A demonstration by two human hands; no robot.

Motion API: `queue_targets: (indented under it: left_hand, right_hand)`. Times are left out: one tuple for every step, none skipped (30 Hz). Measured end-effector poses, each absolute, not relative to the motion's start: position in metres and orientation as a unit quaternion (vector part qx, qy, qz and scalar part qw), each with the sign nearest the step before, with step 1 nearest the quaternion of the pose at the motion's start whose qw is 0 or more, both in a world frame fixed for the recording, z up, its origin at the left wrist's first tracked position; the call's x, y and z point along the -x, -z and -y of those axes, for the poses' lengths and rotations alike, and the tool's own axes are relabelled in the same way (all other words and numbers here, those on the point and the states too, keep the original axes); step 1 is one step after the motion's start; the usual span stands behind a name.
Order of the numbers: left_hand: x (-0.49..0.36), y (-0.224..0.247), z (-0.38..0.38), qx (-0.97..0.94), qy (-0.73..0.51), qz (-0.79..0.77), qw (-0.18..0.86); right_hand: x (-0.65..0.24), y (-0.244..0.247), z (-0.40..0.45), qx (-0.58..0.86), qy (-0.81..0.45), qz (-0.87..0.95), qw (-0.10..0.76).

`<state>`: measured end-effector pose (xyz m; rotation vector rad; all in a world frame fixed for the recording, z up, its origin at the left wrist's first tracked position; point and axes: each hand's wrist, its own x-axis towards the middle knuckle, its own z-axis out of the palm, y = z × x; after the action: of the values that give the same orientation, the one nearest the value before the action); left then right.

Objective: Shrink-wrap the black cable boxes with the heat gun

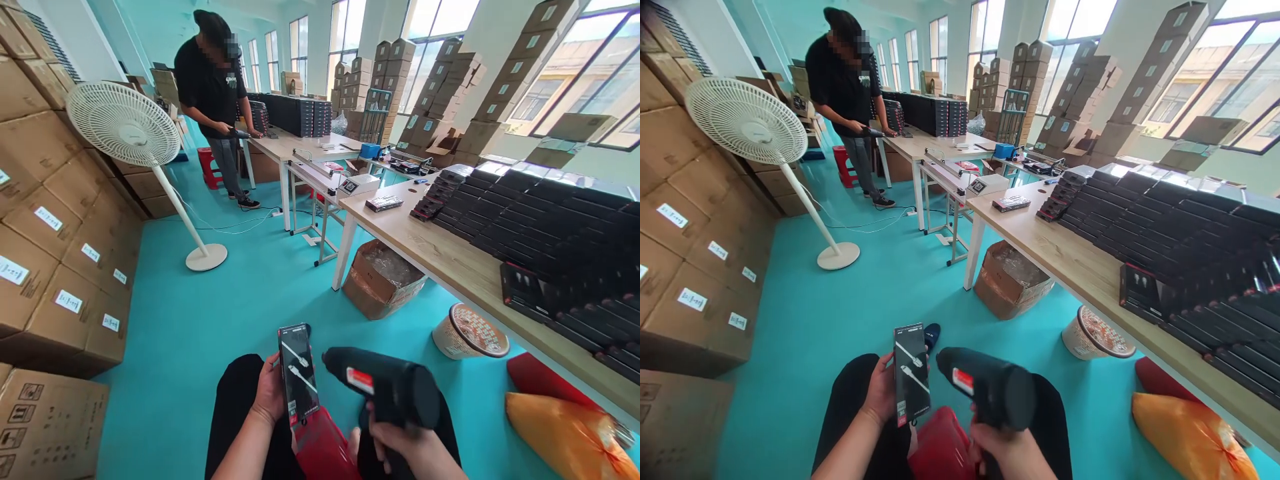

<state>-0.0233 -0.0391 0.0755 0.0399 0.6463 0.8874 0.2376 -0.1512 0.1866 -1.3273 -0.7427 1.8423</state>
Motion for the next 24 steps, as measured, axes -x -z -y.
queue_targets:
  left_hand:
    - [0.023,-0.076,0.039,-0.018,-0.420,-0.305,0.855]
    - [0.023,-0.077,0.039,-0.021,-0.416,-0.305,0.856]
    - [0.022,-0.077,0.040,-0.026,-0.412,-0.304,0.859]
    - [0.020,-0.077,0.040,-0.032,-0.408,-0.301,0.861]
    - [0.018,-0.076,0.040,-0.038,-0.406,-0.298,0.863]
    - [0.015,-0.075,0.040,-0.044,-0.407,-0.293,0.864]
    - [0.012,-0.075,0.040,-0.047,-0.407,-0.289,0.865]
    - [0.010,-0.074,0.040,-0.048,-0.406,-0.285,0.867]
    - [0.008,-0.073,0.040,-0.047,-0.403,-0.284,0.869]
    - [0.007,-0.072,0.040,-0.045,-0.399,-0.283,0.871]
    - [0.006,-0.071,0.041,-0.043,-0.396,-0.283,0.873]
    - [0.006,-0.069,0.041,-0.043,-0.394,-0.285,0.873]
    - [0.006,-0.068,0.042,-0.044,-0.396,-0.289,0.871]
    - [0.006,-0.066,0.042,-0.047,-0.398,-0.293,0.868]
    - [0.006,-0.064,0.043,-0.050,-0.396,-0.296,0.868]
    - [0.006,-0.062,0.043,-0.053,-0.390,-0.298,0.869]
    - [0.006,-0.061,0.042,-0.054,-0.381,-0.300,0.873]
    - [0.005,-0.060,0.042,-0.053,-0.373,-0.302,0.876]
    - [0.005,-0.061,0.041,-0.050,-0.367,-0.304,0.878]
    - [0.004,-0.062,0.040,-0.044,-0.367,-0.307,0.877]
    - [0.003,-0.064,0.039,-0.037,-0.374,-0.314,0.872]
    - [0.003,-0.067,0.038,-0.029,-0.388,-0.321,0.864]
    - [0.003,-0.071,0.037,-0.024,-0.402,-0.327,0.855]
    - [0.003,-0.074,0.037,-0.022,-0.412,-0.332,0.848]
  right_hand:
    - [-0.240,-0.184,0.150,0.507,-0.726,0.239,0.398]
    - [-0.242,-0.182,0.148,0.492,-0.737,0.179,0.428]
    - [-0.245,-0.180,0.147,0.472,-0.746,0.118,0.454]
    - [-0.248,-0.179,0.146,0.455,-0.752,0.067,0.472]
    - [-0.252,-0.178,0.146,0.445,-0.754,0.034,0.482]
    - [-0.255,-0.177,0.146,0.439,-0.753,0.015,0.490]
    - [-0.257,-0.177,0.146,0.434,-0.752,0.007,0.495]
    - [-0.260,-0.177,0.147,0.430,-0.753,0.004,0.499]
    - [-0.261,-0.177,0.146,0.425,-0.754,0.003,0.500]
    - [-0.263,-0.177,0.146,0.422,-0.757,0.001,0.499]
    - [-0.263,-0.177,0.145,0.420,-0.759,0.000,0.497]
    - [-0.263,-0.177,0.143,0.419,-0.761,0.001,0.495]
    - [-0.262,-0.178,0.141,0.419,-0.761,0.004,0.496]
    - [-0.261,-0.179,0.138,0.420,-0.758,0.010,0.499]
    - [-0.258,-0.181,0.135,0.423,-0.754,0.020,0.502]
    - [-0.255,-0.184,0.133,0.428,-0.748,0.035,0.506]
    - [-0.252,-0.189,0.130,0.436,-0.742,0.058,0.505]
    - [-0.249,-0.194,0.128,0.448,-0.740,0.090,0.494]
    - [-0.247,-0.199,0.126,0.461,-0.742,0.136,0.466]
    - [-0.244,-0.205,0.125,0.471,-0.751,0.194,0.420]
    - [-0.242,-0.210,0.124,0.477,-0.760,0.256,0.359]
    - [-0.240,-0.214,0.123,0.480,-0.762,0.314,0.299]
    - [-0.238,-0.218,0.122,0.484,-0.756,0.361,0.253]
    - [-0.235,-0.221,0.120,0.492,-0.742,0.389,0.237]
